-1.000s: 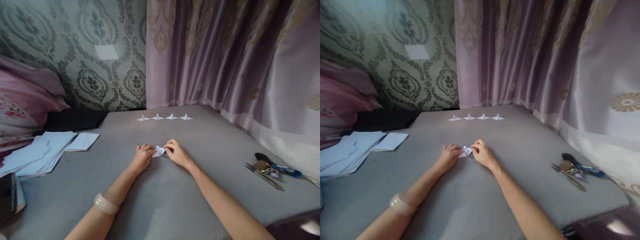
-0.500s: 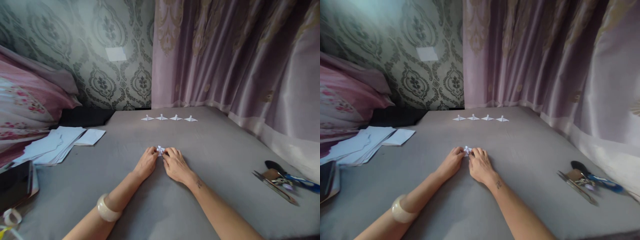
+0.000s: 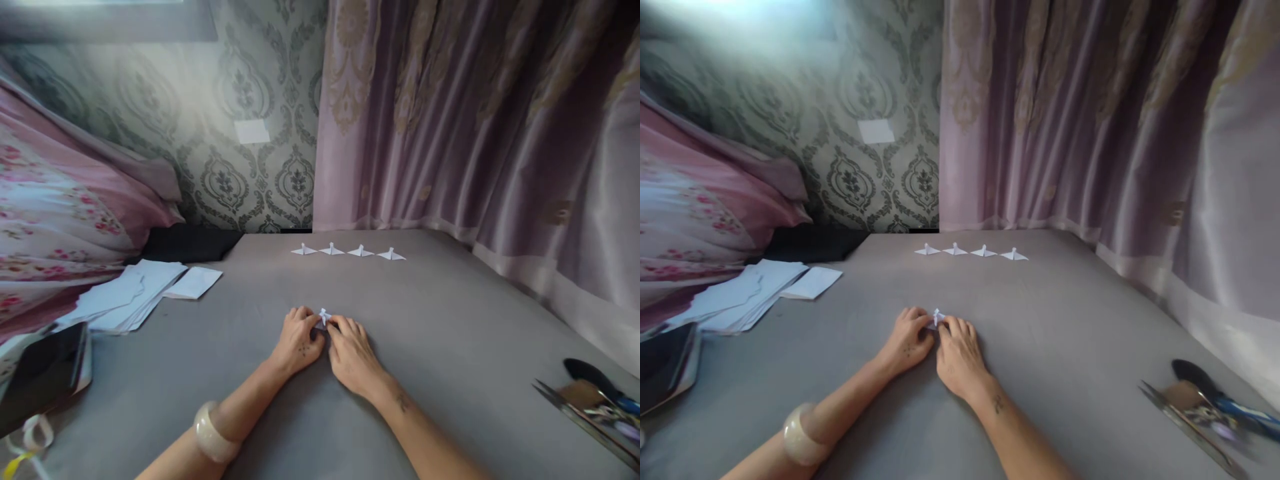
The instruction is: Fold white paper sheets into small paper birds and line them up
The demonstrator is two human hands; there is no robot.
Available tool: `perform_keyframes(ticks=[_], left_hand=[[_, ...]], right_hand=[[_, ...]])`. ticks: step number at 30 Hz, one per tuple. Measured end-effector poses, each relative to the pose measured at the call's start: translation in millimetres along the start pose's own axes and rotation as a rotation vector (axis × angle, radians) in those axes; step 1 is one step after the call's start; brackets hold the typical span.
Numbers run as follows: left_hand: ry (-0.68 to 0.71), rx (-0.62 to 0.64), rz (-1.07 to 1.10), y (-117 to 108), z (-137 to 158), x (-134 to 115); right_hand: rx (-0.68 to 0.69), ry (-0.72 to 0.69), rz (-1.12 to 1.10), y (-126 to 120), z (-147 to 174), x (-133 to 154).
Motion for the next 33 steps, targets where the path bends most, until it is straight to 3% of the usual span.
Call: perform_keyframes(ticks=[7, 19, 23, 28, 33], left_hand=[[-0.144, 0.012, -0.080, 4, -4, -9], [-0.296, -0.015, -0.108, 16, -12, 9], [-0.370, -0.061, -0.161, -6, -30, 53], [-0.571, -0.143, -0.306, -46, -71, 140], [-0.693, -0.146, -0.346, -51, -114, 195]], right_hand=[[-0.049, 0.052, 0.018, -1, -4, -13], [-0.121, 0.130, 0.044, 6, -5, -29], [-0.197, 0.189, -0.006, 5, -6, -36], [-0.227, 0.165, 0.015, 7, -6, -38], [-0.246, 0.146, 0.049, 13, -8, -43]])
Point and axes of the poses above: each hand's wrist, its own z-axis away from the middle knuckle, its own y-axis out of the palm, x = y × z, the point moved 6 cm from there along -z, towards the middle knuckle, and after that the axes turned 7 degrees about -x, right-handed, at the moved point
